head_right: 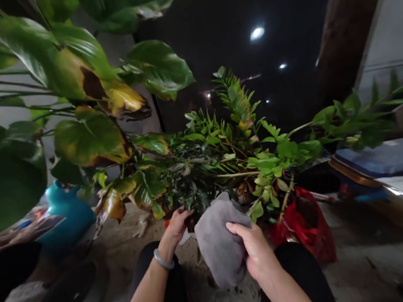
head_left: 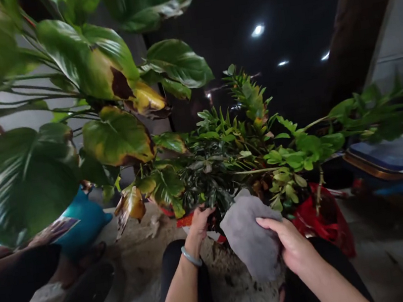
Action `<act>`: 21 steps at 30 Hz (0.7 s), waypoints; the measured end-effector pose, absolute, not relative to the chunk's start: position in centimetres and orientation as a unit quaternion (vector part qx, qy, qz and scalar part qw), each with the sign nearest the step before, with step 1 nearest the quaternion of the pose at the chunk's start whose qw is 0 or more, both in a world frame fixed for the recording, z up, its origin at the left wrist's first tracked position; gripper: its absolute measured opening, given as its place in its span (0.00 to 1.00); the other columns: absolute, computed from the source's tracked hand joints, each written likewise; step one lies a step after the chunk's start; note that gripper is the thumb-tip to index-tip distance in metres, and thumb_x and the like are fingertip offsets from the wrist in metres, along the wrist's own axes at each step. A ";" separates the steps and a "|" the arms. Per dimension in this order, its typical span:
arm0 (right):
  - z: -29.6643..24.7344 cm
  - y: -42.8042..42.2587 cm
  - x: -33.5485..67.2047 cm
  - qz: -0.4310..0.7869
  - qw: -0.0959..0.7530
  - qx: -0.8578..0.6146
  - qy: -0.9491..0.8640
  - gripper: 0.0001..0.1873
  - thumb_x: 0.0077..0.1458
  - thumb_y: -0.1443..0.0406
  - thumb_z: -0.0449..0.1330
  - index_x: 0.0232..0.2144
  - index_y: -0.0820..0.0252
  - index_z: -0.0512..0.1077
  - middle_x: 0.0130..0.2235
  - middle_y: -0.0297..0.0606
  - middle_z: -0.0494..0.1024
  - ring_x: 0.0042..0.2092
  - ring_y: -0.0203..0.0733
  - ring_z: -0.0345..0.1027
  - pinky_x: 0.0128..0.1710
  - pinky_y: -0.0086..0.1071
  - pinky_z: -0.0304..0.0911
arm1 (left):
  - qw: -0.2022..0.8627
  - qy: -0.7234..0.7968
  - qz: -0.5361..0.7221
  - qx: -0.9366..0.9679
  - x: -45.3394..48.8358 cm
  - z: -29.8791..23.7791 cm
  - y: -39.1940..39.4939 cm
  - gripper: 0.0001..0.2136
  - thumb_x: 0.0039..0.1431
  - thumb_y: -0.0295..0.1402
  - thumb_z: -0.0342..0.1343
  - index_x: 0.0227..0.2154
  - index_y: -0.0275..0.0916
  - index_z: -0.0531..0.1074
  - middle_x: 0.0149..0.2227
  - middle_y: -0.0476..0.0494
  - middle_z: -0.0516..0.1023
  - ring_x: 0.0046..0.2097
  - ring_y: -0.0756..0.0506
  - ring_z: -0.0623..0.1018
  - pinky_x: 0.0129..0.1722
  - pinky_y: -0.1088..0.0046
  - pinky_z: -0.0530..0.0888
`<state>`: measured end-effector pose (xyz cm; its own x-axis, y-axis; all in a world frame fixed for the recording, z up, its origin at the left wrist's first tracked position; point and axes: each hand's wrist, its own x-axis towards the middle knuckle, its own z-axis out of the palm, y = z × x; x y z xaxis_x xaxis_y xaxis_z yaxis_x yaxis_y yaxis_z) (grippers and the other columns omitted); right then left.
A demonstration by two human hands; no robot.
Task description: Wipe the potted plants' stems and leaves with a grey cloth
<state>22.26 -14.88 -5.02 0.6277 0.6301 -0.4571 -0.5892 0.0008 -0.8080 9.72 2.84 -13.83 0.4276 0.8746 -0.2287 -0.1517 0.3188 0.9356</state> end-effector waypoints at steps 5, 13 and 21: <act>0.3 -11.5 24.6 0.251 0.821 -0.498 -0.123 0.20 0.25 0.65 0.71 0.29 0.58 0.78 0.32 0.36 0.83 0.38 0.48 0.76 0.43 0.41 0.69 | 0.701 0.393 0.331 0.494 9.8 -13.4 2.4 0.07 0.32 0.33 0.61 0.14 0.38 0.68 0.12 0.54 0.65 0.15 0.54 0.63 0.17 0.76 0.58; -6.8 -13.2 21.9 0.489 0.670 -0.559 0.006 0.11 0.27 0.64 0.69 0.21 0.59 0.77 0.22 0.39 0.80 0.37 0.57 0.78 0.39 0.46 0.73 | 0.661 0.454 0.341 0.490 9.6 -14.8 2.6 0.07 0.34 0.27 0.61 0.14 0.38 0.67 0.12 0.55 0.65 0.16 0.54 0.61 0.17 0.77 0.57; -0.5 -10.1 25.4 0.274 0.818 -0.503 -0.054 0.15 0.28 0.67 0.69 0.26 0.56 0.75 0.28 0.31 0.82 0.38 0.47 0.77 0.41 0.40 0.72 | 0.675 0.446 0.316 0.496 9.6 -14.4 2.2 0.05 0.34 0.26 0.59 0.13 0.38 0.67 0.11 0.55 0.64 0.16 0.53 0.62 0.17 0.76 0.58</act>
